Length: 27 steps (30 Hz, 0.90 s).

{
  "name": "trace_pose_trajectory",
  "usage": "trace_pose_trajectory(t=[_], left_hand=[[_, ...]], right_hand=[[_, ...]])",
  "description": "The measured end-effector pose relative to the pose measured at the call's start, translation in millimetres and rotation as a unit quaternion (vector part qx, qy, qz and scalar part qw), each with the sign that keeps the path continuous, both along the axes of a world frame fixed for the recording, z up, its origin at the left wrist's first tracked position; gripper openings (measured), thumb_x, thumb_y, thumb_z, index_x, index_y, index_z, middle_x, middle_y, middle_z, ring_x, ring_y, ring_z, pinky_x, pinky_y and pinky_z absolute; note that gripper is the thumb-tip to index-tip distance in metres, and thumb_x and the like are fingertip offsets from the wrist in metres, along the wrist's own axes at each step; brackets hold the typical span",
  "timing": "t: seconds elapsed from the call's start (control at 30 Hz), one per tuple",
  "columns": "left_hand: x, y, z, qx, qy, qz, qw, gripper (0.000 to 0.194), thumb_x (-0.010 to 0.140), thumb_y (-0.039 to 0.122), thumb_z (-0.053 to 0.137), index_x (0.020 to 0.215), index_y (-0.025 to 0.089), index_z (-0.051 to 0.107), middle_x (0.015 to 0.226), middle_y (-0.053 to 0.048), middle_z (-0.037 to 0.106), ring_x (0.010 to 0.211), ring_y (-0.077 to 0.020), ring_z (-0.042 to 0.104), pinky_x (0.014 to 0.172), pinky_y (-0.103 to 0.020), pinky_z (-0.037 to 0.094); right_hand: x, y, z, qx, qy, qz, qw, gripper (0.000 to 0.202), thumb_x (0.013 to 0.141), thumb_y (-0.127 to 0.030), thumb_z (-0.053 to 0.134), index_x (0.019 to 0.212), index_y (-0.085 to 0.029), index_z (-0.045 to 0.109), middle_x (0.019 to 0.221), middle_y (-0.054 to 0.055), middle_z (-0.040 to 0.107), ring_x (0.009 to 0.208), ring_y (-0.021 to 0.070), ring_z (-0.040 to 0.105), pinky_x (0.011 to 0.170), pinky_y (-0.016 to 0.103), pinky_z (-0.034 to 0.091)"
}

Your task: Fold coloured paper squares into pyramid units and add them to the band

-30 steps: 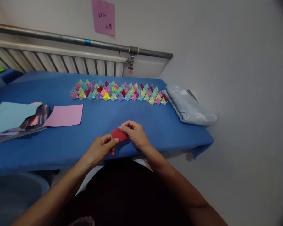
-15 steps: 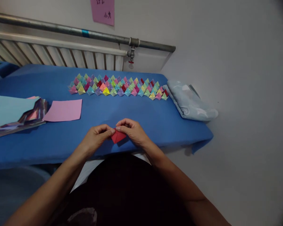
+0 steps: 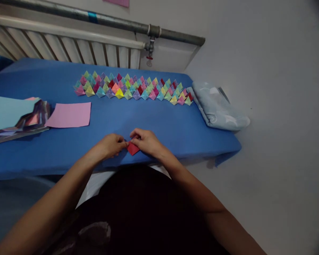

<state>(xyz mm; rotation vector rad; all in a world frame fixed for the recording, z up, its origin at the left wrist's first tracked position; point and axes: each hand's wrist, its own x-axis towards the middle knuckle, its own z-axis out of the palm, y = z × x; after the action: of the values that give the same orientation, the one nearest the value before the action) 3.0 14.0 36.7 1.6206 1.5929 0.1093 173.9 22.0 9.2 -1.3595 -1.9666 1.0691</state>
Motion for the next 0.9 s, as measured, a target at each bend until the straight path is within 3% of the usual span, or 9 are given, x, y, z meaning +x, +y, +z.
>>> trace_pose_trajectory(t=[0.1, 0.2, 0.33, 0.43, 0.53, 0.7, 0.9], left_hand=[[2, 5, 6.7, 0.046, 0.093, -0.071, 0.992, 0.022, 0.082, 0.035, 0.053, 0.067, 0.021, 0.061, 0.052, 0.002, 0.054, 0.050, -0.0157, 0.053, 0.051, -0.027, 0.034], [3, 7, 8.9, 0.070, 0.129, -0.091, 0.985, 0.019, 0.080, 0.032, 0.058, 0.066, 0.021, 0.063, 0.059, -0.002, 0.059, 0.060, -0.0191, 0.057, 0.058, -0.030, 0.034], [-4, 3, -2.6, 0.133, 0.166, -0.104, 0.971, 0.016, 0.082, 0.035, 0.061, 0.078, 0.020, 0.066, 0.075, -0.005, 0.066, 0.071, -0.0218, 0.060, 0.062, -0.031, 0.037], [-11, -2, -19.4, 0.288, 0.124, -0.169, 0.935, 0.014, 0.088, 0.029, 0.057, 0.090, 0.019, 0.066, 0.092, -0.007, 0.067, 0.081, -0.0207, 0.061, 0.068, -0.030, 0.042], [-14, -6, -35.4, 0.387, 0.048, -0.258, 0.884, 0.022, 0.094, 0.021, 0.046, 0.088, 0.020, 0.067, 0.088, -0.006, 0.066, 0.083, -0.0189, 0.061, 0.076, -0.031, 0.045], [-20, -13, -48.5, 0.450, 0.002, -0.278, 0.849, 0.031, 0.099, 0.020, 0.039, 0.099, 0.021, 0.070, 0.098, -0.006, 0.073, 0.086, -0.0187, 0.065, 0.077, -0.033, 0.045], [-35, -21, -46.3, 0.484, 0.003, -0.303, 0.821, 0.029, 0.098, 0.024, 0.043, 0.110, 0.022, 0.069, 0.115, -0.008, 0.073, 0.097, -0.0207, 0.068, 0.092, -0.040, 0.041]], right_hand=[[0, 1, 5.2, 0.027, -0.072, 0.042, 0.996, 0.008, 0.083, -0.014, 0.060, 0.084, -0.020, 0.065, 0.071, -0.004, 0.061, 0.069, 0.0110, 0.052, 0.065, 0.024, 0.035], [0, 2, 9.5, 0.065, -0.129, 0.075, 0.987, 0.009, 0.086, -0.016, 0.058, 0.083, -0.020, 0.066, 0.078, -0.001, 0.061, 0.075, 0.0127, 0.053, 0.068, 0.025, 0.035], [1, 2, 6.4, 0.121, -0.175, 0.077, 0.974, 0.009, 0.088, -0.022, 0.060, 0.092, -0.020, 0.067, 0.091, 0.003, 0.060, 0.085, 0.0158, 0.053, 0.076, 0.027, 0.038], [4, -3, -1.4, 0.158, -0.152, 0.053, 0.974, 0.011, 0.090, -0.022, 0.058, 0.097, -0.019, 0.066, 0.095, 0.004, 0.061, 0.089, 0.0169, 0.053, 0.081, 0.028, 0.040], [9, -16, -8.6, 0.200, -0.122, 0.061, 0.970, 0.014, 0.092, -0.015, 0.052, 0.094, -0.019, 0.065, 0.095, 0.004, 0.065, 0.090, 0.0171, 0.054, 0.086, 0.030, 0.040], [21, -39, -14.2, 0.231, -0.160, 0.085, 0.956, 0.022, 0.095, -0.014, 0.048, 0.104, -0.019, 0.068, 0.105, 0.007, 0.071, 0.095, 0.0213, 0.054, 0.086, 0.037, 0.037], [27, -43, -11.0, 0.247, -0.175, 0.113, 0.946, 0.019, 0.096, -0.026, 0.055, 0.109, -0.020, 0.068, 0.119, 0.007, 0.070, 0.103, 0.0224, 0.055, 0.087, 0.037, 0.034]])
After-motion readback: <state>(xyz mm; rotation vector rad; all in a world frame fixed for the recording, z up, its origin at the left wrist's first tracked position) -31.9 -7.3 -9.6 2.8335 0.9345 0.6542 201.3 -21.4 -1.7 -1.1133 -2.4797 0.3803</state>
